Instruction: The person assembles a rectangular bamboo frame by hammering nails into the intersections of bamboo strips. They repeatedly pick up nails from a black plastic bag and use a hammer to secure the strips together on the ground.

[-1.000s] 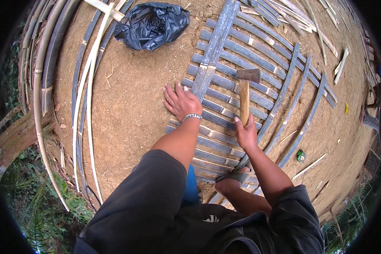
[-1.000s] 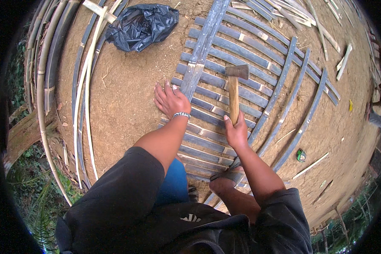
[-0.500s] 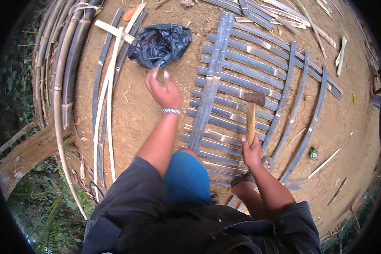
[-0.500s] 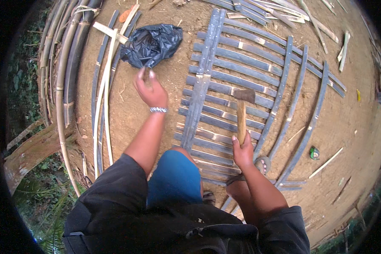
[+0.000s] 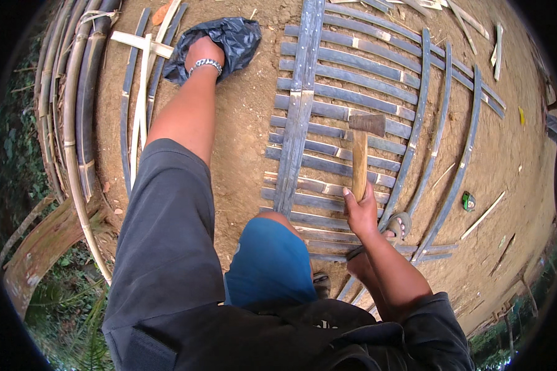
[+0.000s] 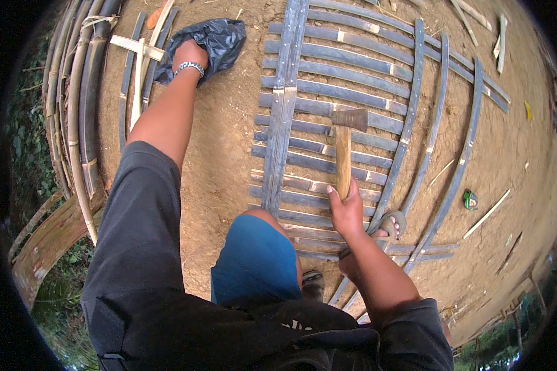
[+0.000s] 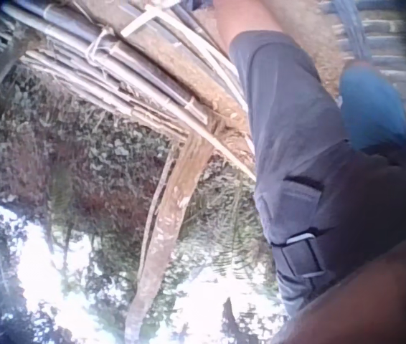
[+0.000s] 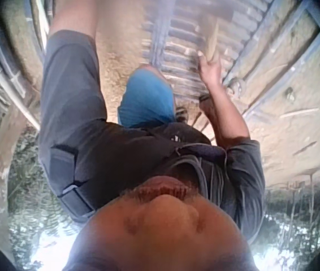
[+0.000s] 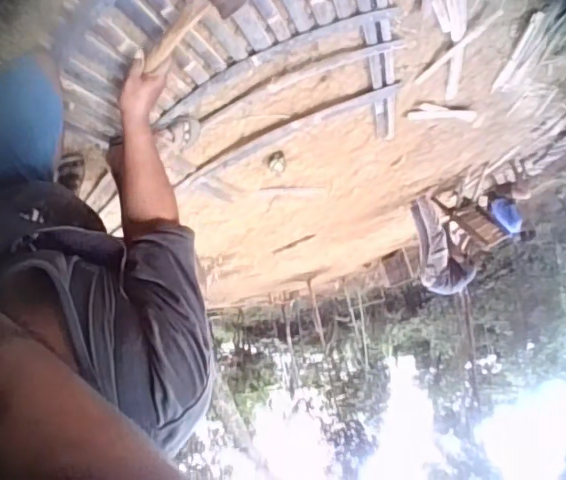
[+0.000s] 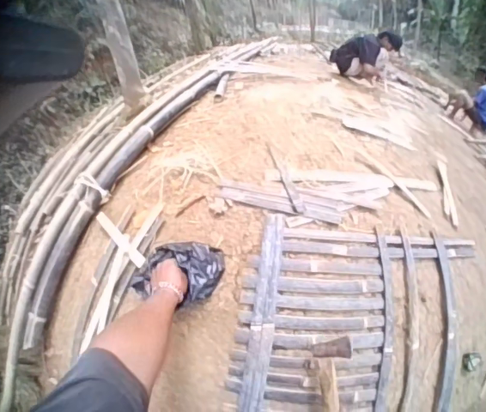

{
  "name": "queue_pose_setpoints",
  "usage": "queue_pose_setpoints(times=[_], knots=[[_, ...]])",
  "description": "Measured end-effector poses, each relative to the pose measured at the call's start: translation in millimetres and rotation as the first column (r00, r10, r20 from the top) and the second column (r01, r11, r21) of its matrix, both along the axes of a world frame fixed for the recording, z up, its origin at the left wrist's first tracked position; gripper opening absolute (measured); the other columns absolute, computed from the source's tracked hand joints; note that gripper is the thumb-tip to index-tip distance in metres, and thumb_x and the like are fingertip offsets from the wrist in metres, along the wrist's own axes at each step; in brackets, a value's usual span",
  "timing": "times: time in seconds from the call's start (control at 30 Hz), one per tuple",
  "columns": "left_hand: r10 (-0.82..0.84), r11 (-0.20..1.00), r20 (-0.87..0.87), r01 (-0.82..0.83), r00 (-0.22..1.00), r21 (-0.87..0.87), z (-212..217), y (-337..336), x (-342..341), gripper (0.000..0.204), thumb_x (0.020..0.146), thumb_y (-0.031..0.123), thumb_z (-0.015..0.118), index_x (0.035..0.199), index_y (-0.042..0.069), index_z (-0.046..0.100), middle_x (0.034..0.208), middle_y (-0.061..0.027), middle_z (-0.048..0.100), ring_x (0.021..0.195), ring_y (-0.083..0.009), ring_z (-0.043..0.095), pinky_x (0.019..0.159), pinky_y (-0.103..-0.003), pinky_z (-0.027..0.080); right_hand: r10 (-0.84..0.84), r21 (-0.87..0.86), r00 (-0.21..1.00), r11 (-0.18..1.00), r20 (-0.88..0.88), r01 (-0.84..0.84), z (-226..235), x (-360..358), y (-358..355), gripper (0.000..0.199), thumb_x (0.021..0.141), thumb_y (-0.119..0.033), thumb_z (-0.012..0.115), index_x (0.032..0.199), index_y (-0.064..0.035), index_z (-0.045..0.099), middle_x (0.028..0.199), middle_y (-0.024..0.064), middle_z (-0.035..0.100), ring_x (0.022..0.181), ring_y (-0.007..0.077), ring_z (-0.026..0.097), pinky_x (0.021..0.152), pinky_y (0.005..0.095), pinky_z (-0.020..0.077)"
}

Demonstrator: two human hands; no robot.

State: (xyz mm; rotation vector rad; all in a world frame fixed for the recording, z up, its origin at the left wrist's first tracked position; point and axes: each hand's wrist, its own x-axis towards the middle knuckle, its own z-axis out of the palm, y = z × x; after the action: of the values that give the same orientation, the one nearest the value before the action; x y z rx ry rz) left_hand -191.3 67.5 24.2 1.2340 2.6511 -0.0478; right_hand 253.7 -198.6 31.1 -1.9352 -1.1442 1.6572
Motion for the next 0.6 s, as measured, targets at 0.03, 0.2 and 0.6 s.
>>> queue_pose_setpoints(times=[0.03, 0.2, 0.6], knots=[[-0.014, 1.000, -0.022, 0.014, 1.000, 0.000, -5, 2, -6, 0.034, 0.097, 0.018, 0.051, 0.118, 0.004, 0.073, 0.129, -0.0232, 0.069, 0.122, -0.0394, 0.066, 0.104, -0.048, 0.053, 0.003, -0.011, 1.000, 1.000, -0.003, -0.003, 2, 1, 0, 0.051, 0.098, -0.021, 0.070, 0.140, 0.0019, 0.051, 0.112, 0.0180, 0.068, 0.103, 0.0247, 0.065, 0.093, 0.0382, 0.0511], [-0.096, 0.995, -0.046, 0.096, 0.994, -0.008, -13, 6, -9, 0.035, 0.097, 0.019, 0.051, 0.119, 0.002, 0.072, 0.128, -0.0256, 0.069, 0.121, -0.0400, 0.066, 0.103, -0.049, 0.053, 0.031, -0.043, 0.999, 0.999, 0.023, -0.030, 10, 8, 2, 0.045, 0.098, -0.019, 0.070, 0.135, 0.0014, 0.053, 0.098, 0.0120, 0.066, 0.085, 0.0185, 0.062, 0.078, 0.0356, 0.0522], [-0.101, 0.907, -0.006, 0.094, 0.995, 0.410, 1, -17, -23, 0.025, 0.095, 0.025, 0.065, 0.109, 0.007, 0.075, 0.103, -0.0193, 0.077, 0.101, -0.0375, 0.073, 0.090, -0.046, 0.056, -0.003, -0.062, 0.999, 0.998, -0.044, 0.000, 12, -2, 10, 0.053, 0.098, -0.017, 0.070, 0.144, -0.0011, 0.048, 0.083, 0.0047, 0.061, 0.063, 0.0107, 0.056, 0.055, 0.0304, 0.0470]])
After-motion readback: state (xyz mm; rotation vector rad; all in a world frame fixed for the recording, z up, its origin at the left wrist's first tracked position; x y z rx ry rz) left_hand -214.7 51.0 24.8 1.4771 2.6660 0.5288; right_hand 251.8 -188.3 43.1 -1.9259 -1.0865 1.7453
